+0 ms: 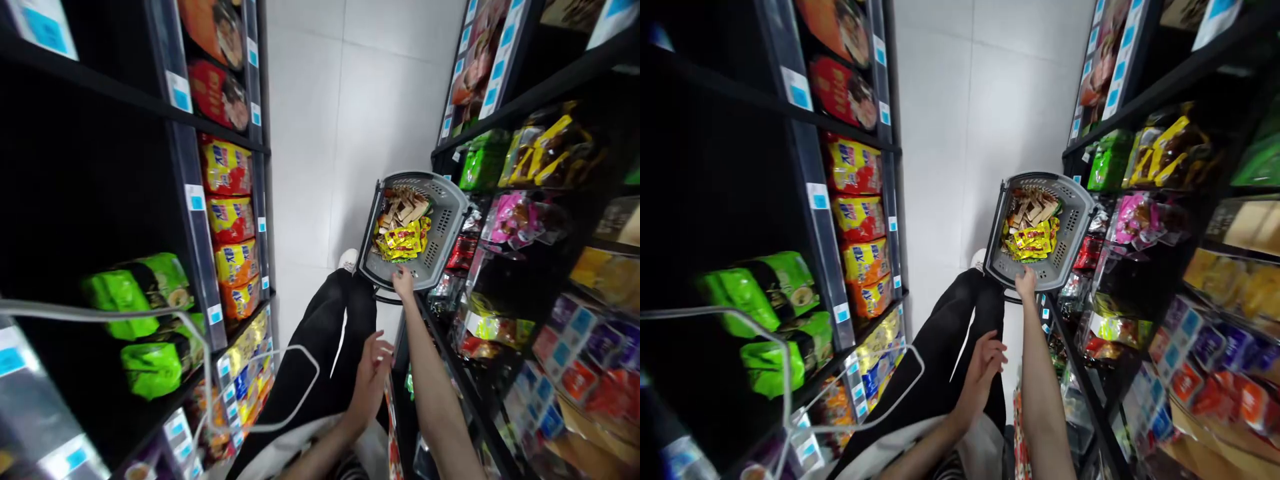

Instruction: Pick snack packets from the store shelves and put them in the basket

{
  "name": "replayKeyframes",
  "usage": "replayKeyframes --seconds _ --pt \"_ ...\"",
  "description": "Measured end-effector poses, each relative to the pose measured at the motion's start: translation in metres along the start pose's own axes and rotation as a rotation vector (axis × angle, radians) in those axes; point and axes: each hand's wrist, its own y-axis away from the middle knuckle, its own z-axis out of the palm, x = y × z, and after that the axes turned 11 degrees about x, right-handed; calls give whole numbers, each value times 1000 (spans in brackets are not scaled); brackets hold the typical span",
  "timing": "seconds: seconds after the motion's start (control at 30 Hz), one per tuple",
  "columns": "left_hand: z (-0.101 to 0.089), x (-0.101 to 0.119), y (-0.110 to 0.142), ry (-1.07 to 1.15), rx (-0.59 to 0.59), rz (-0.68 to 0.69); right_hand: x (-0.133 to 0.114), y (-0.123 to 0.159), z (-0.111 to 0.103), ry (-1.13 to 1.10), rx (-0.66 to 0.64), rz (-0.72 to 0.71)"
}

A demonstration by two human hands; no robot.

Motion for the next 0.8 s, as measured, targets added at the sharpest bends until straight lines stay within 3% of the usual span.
replayKeyframes --seconds 0.23,0.4,0.6,0.8 --pt "-51 -50 -57 -171 126 -135 41 -68 92 24 -71 -60" --pt "-59 -69 -66 -353 130 -175 59 -77 135 -55 0 -43" --pt "-55 -66 -67 -384 26 -201 54 -61 137 -263 241 23" --pt "-58 -63 -61 -355 5 -138 46 -56 96 -454 390 114"
